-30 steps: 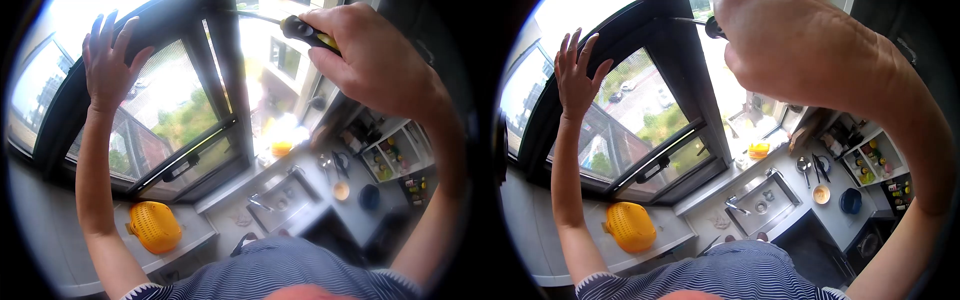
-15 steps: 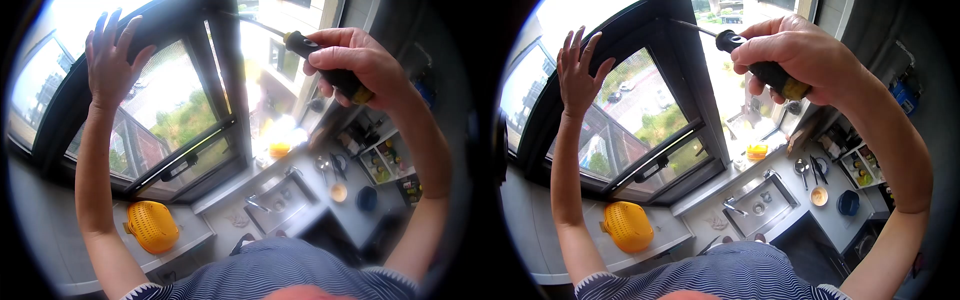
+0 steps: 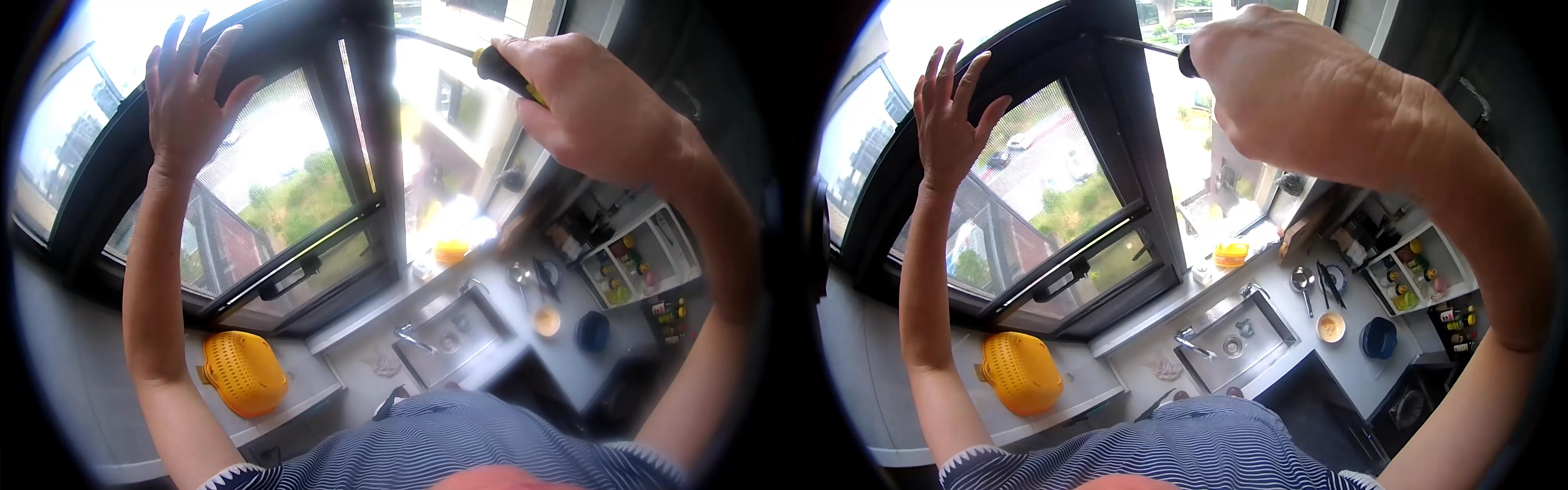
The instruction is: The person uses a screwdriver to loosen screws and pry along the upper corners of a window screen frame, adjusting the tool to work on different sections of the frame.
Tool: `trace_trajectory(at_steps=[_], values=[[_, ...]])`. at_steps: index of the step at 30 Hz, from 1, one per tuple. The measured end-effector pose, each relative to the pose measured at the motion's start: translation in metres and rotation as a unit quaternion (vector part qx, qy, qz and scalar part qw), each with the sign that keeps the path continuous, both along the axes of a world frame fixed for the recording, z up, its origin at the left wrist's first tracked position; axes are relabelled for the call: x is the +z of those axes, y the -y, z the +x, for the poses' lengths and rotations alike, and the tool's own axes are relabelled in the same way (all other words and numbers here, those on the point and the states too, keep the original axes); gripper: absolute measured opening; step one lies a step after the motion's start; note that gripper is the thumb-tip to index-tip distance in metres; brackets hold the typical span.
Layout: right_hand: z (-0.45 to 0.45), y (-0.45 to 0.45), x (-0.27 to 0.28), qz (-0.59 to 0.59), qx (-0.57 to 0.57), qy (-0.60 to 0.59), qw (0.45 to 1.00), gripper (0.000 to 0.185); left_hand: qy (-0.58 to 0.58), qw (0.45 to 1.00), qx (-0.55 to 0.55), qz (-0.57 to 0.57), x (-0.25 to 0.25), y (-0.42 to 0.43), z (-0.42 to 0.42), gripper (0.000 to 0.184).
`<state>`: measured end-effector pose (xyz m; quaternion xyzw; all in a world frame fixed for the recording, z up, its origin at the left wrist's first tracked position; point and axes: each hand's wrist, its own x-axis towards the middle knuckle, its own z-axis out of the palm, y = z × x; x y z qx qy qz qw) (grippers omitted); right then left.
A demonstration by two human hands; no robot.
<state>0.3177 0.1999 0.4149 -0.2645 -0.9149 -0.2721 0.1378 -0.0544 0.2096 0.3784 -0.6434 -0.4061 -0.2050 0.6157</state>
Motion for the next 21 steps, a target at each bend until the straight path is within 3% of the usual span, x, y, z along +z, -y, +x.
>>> trace_trajectory(at_steps=[2,3,4,5,8,12,18,21], values=[[0.001,-0.001,0.0,-0.081,-0.026,-0.013,0.996,0.037,0.0,1.0,0.002,0.0,0.0,0.0,0.001,0.058],[-0.004,0.003,0.008,-0.239,-0.073,-0.063,0.966,0.037,0.0,1.0,0.005,-0.001,0.0,0.002,0.0,0.058],[-0.007,0.006,0.012,-0.39,-0.119,-0.111,0.906,0.037,-0.001,1.0,0.009,0.0,-0.001,0.002,-0.001,0.058],[-0.001,-0.001,0.003,-0.499,-0.066,-0.228,0.834,0.036,-0.003,1.0,0.014,0.001,-0.001,0.001,-0.001,0.058],[0.008,-0.012,-0.016,-0.647,0.022,-0.342,0.682,0.037,-0.004,1.0,0.011,0.002,-0.001,0.0,-0.001,0.057],[0.009,-0.013,-0.036,-0.717,0.117,-0.402,0.557,0.026,0.013,1.0,0.018,-0.01,-0.001,0.001,-0.001,0.057],[0.008,-0.012,-0.034,-0.711,0.077,-0.44,0.543,0.023,0.041,0.997,0.06,-0.023,-0.006,0.004,0.014,0.06],[0.011,-0.019,-0.027,-0.727,0.075,-0.43,0.529,0.027,0.083,0.974,-0.111,-0.181,-0.025,0.002,0.12,0.07]])
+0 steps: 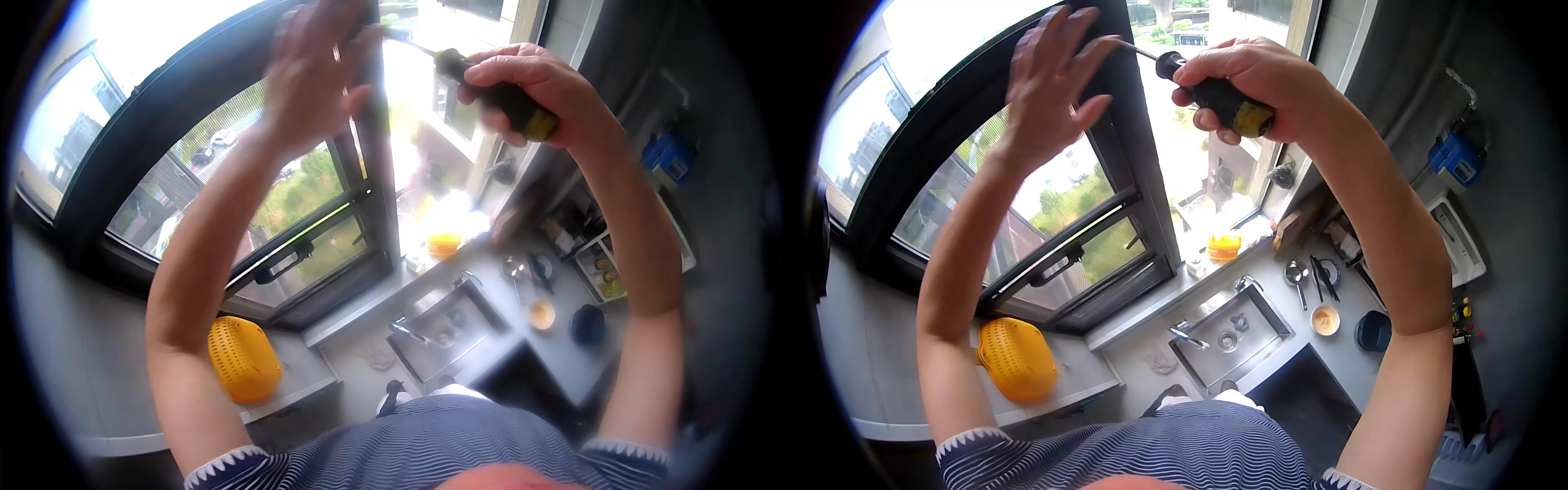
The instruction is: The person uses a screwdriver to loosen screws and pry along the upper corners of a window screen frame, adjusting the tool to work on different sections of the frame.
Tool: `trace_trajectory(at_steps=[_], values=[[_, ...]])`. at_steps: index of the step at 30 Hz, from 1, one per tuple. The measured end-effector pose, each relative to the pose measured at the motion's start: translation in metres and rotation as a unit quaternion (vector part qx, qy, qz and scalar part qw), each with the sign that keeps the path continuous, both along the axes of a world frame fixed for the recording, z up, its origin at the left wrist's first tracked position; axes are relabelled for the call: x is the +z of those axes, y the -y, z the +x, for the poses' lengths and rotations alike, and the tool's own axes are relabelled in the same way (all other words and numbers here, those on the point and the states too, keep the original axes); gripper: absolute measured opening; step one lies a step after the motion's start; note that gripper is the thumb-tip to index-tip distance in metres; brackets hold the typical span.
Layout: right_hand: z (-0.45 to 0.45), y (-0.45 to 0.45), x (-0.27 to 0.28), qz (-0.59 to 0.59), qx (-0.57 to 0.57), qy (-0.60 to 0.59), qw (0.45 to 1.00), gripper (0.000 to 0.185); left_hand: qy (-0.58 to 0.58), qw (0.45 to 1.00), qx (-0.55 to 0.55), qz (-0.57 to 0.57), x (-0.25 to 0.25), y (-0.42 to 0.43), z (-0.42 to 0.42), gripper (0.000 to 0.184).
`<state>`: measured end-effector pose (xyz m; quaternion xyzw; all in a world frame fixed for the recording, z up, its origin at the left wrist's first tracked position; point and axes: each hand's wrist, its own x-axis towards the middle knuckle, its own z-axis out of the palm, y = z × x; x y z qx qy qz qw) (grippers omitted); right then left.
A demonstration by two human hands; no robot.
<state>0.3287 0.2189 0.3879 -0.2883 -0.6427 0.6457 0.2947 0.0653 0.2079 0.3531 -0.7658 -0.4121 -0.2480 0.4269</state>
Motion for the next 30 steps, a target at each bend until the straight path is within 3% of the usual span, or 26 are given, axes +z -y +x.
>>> trace_trajectory(at_steps=[2,3,5,8,9,10,12,14,15,17,18,21,23,28,30], values=[[0.002,-0.004,0.005,-0.016,0.005,0.008,1.0,0.028,0.087,0.984,-0.151,-0.027,-0.007,-0.02,0.059,0.069],[0.002,-0.005,0.009,-0.023,0.008,0.011,1.0,0.029,0.161,0.972,-0.168,-0.027,-0.01,-0.035,0.074,0.066],[-0.001,-0.001,0.014,0.023,-0.017,0.041,0.999,0.033,0.231,0.964,-0.121,-0.047,-0.007,-0.064,0.076,0.052],[-0.006,0.014,0.019,0.128,-0.06,0.121,0.983,0.045,0.211,0.971,-0.103,-0.053,-0.002,-0.072,0.07,0.038],[-0.009,0.024,0.022,0.22,-0.136,0.185,0.948,0.045,0.214,0.97,-0.101,-0.047,-0.002,-0.071,0.071,0.035],[-0.009,0.034,0.025,0.408,-0.172,0.255,0.86,0.045,0.218,0.97,-0.101,-0.041,0.0,-0.071,0.071,0.033],[-0.007,0.051,0.022,0.73,-0.176,0.316,0.58,0.043,0.229,0.969,-0.085,-0.034,0.007,-0.074,0.069,0.032],[-0.02,0.054,0.021,0.697,-0.188,0.504,0.474,0.042,0.267,0.956,-0.112,-0.049,0.006,-0.072,0.071,0.029],[-0.027,0.055,0.02,0.67,-0.196,0.585,0.412,0.041,0.224,0.968,-0.107,-0.042,0.006,-0.07,0.071,0.028],[-0.03,0.05,0.003,0.661,-0.168,0.61,0.404,0.039,0.198,0.974,-0.08,-0.072,-0.001,-0.065,0.07,0.027],[-0.027,0.049,0.004,0.664,-0.173,0.605,0.404,0.04,0.185,0.975,-0.115,-0.049,0.001,-0.06,0.068,0.035],[-0.027,0.048,0.007,0.671,-0.164,0.599,0.404,0.041,0.075,0.993,-0.012,0.09,0.007,-0.033,0.021,0.051],[-0.027,0.051,0.009,0.671,-0.161,0.595,0.411,0.042,0.025,0.982,0.124,0.142,0.018,-0.025,-0.042,0.064],[-0.036,0.057,0.017,0.664,-0.15,0.607,0.411,0.042,0.036,0.967,0.239,0.082,0.039,0.016,-0.096,0.076],[-0.03,0.055,0.017,0.649,-0.13,0.589,0.463,0.04,0.034,0.969,0.227,0.09,0.036,0.013,-0.097,0.075]])
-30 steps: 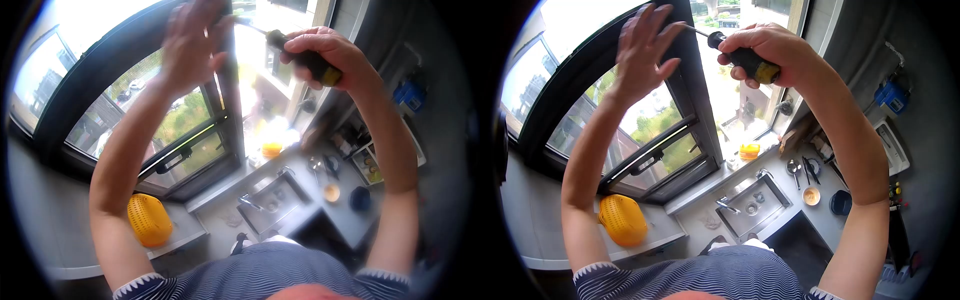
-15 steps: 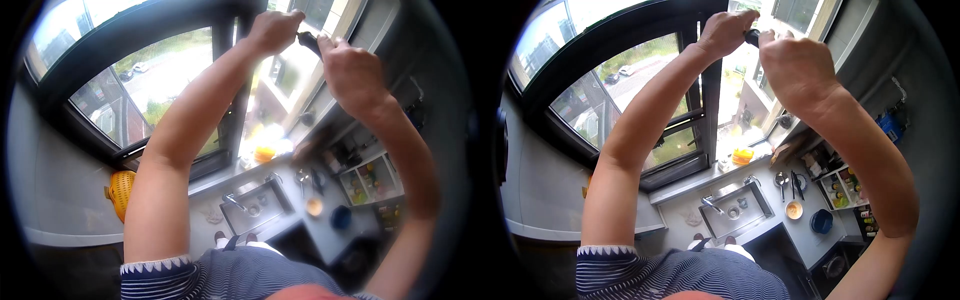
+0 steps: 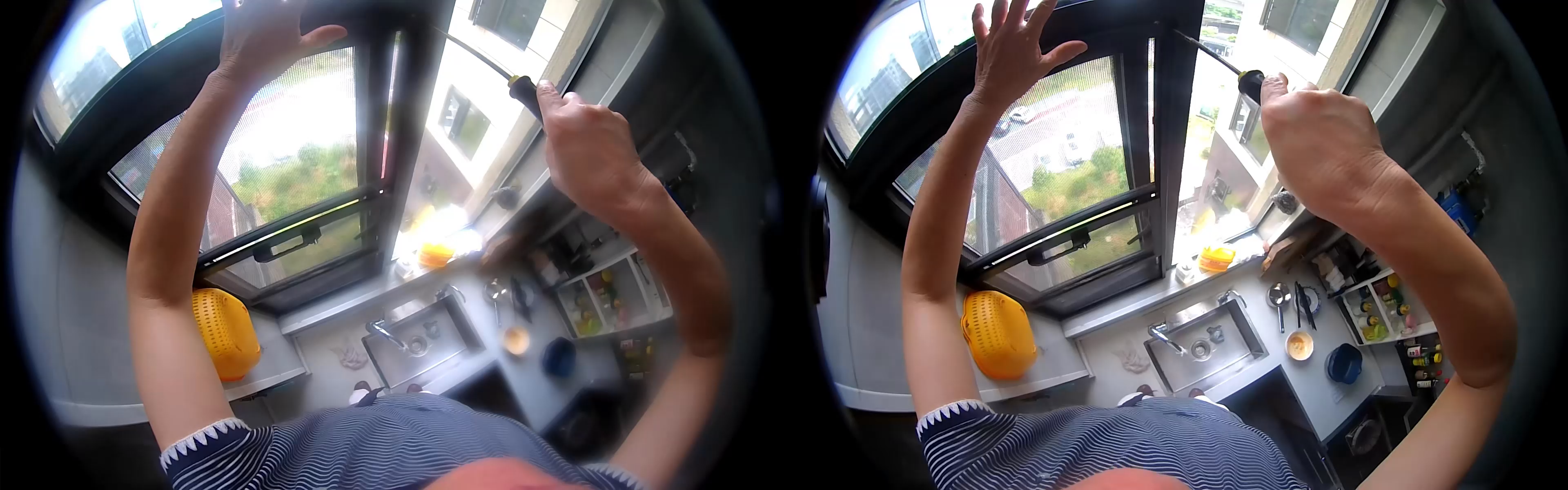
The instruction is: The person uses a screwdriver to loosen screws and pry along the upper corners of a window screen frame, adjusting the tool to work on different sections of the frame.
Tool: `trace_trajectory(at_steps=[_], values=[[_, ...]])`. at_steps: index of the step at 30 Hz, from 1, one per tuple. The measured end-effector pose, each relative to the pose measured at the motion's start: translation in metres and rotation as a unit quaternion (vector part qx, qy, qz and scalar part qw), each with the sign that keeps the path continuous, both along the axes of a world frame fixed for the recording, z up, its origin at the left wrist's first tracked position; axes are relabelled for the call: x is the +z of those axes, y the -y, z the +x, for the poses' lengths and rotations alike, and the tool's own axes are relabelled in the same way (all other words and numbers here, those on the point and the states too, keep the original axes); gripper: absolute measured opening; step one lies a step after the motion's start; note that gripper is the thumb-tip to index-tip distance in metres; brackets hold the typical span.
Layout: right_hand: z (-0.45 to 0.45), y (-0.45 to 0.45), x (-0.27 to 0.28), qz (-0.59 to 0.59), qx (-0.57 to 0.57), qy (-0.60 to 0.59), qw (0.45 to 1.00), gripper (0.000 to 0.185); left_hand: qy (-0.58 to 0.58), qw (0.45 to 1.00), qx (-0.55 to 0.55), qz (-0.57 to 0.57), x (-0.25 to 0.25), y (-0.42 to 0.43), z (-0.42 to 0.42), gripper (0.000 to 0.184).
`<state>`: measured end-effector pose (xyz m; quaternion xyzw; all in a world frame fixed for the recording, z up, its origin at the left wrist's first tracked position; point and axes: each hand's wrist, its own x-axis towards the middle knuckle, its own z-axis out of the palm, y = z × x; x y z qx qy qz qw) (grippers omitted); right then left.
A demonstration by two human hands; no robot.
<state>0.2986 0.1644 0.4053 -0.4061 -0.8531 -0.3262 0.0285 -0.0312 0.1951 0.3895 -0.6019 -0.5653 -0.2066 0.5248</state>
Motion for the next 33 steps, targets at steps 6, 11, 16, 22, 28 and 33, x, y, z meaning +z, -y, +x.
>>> trace_trajectory(at_steps=[6,11,16,22,28,33], values=[[0.007,-0.004,0.015,-0.275,0.038,-0.222,0.935,0.025,-0.018,0.999,-0.034,0.029,-0.001,-0.004,-0.004,0.07],[0.012,-0.015,0.021,-0.579,0.027,-0.464,0.67,0.017,-0.004,0.998,-0.053,0.025,-0.001,-0.003,-0.004,0.07],[0.019,-0.023,0.005,-0.639,0.067,-0.5,0.58,0.015,-0.021,0.996,-0.068,0.049,-0.001,-0.004,-0.006,0.071],[0.019,-0.021,0.006,-0.413,0.046,-0.444,0.794,0.022,-0.031,0.996,-0.049,0.062,-0.005,-0.008,-0.012,0.073],[0.015,-0.017,-0.003,0.124,0.168,-0.114,0.971,0.015,-0.017,0.998,-0.042,0.054,-0.003,-0.006,-0.006,0.074],[0.008,-0.017,-0.007,-0.017,0.154,-0.166,0.974,0.017,-0.024,0.996,-0.061,0.053,-0.002,-0.008,-0.007,0.073]])
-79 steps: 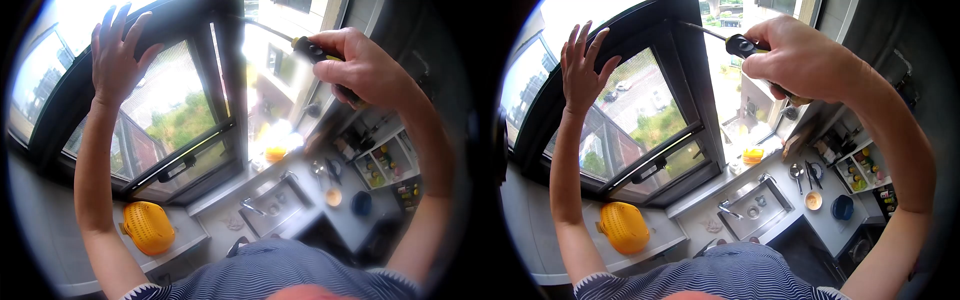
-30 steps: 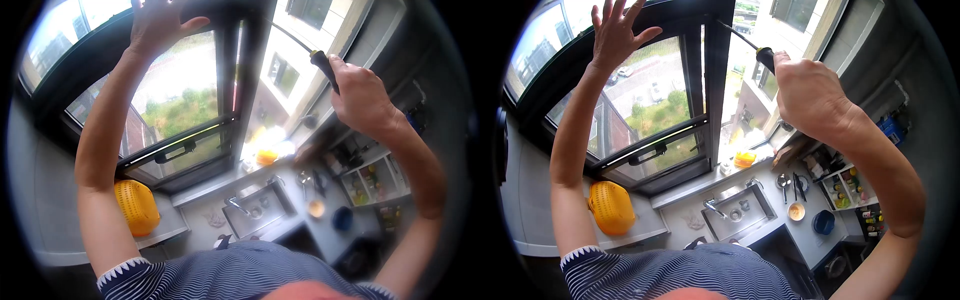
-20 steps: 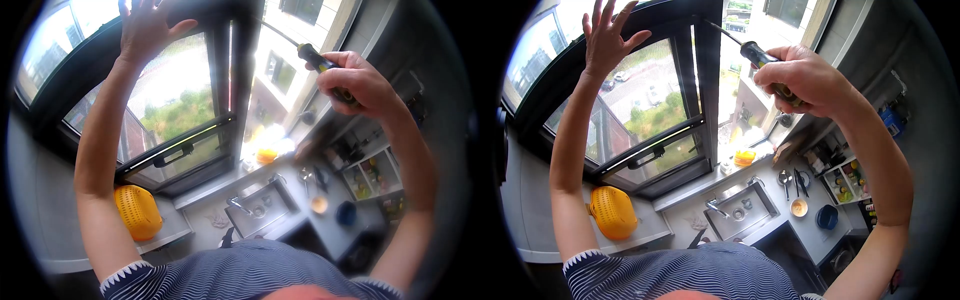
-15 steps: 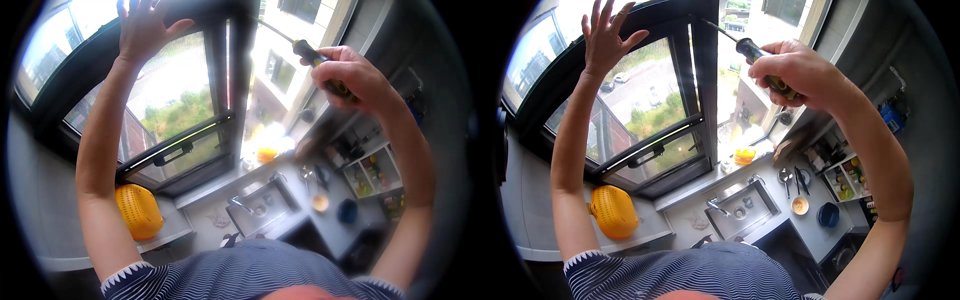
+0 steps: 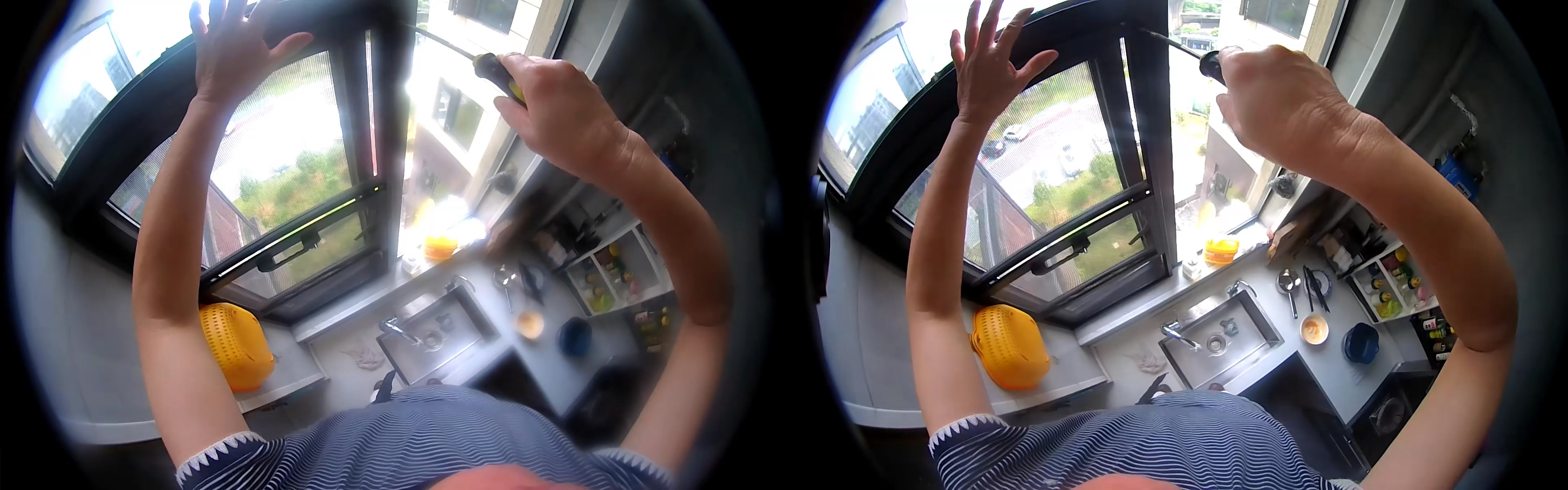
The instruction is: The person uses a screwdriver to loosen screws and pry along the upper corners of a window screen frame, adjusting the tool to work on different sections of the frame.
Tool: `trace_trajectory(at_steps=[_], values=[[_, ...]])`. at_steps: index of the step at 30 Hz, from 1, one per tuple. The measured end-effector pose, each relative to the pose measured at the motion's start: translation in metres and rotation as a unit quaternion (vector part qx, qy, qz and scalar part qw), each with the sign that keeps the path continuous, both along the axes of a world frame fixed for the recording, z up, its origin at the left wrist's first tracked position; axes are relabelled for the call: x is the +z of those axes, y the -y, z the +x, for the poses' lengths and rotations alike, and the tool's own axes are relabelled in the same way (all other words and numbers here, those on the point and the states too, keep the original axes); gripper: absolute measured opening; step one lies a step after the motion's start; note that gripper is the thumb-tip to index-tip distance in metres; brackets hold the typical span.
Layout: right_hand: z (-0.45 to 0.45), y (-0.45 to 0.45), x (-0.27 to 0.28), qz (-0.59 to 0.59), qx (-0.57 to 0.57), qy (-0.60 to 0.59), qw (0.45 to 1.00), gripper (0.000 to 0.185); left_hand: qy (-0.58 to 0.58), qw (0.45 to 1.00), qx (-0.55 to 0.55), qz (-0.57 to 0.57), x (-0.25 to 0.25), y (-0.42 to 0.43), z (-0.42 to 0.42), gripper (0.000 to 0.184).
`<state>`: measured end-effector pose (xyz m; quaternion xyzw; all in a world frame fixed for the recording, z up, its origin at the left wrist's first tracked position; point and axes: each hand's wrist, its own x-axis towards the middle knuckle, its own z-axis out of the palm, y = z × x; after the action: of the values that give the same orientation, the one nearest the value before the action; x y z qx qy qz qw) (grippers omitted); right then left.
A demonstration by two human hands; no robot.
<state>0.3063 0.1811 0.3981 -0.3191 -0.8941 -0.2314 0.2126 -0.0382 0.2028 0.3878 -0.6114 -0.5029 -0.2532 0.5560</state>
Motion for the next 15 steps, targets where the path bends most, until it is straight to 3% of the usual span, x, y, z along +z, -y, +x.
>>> trace_trajectory(at_steps=[2,3,6,10,15], values=[[0.003,-0.007,-0.004,-0.09,0.037,-0.07,0.993,0.02,0.009,1.0,0.015,-0.008,-0.001,0.002,0.003,0.072],[0.0,0.005,0.016,-0.393,-0.036,-0.159,0.905,0.026,0.009,1.0,0.016,-0.007,-0.002,0.002,0.003,0.072],[0.012,-0.005,0.014,-0.554,0.01,-0.294,0.779,0.03,0.007,1.0,0.009,0.004,-0.001,0.001,0.001,0.071],[0.02,-0.013,0.003,-0.606,0.046,-0.378,0.699,0.029,-0.053,0.995,-0.05,0.061,-0.002,-0.012,-0.009,0.066],[0.034,-0.004,-0.003,-0.541,0.029,-0.343,0.767,0.031,-0.082,0.989,-0.087,0.084,-0.003,-0.02,-0.019,0.068]])
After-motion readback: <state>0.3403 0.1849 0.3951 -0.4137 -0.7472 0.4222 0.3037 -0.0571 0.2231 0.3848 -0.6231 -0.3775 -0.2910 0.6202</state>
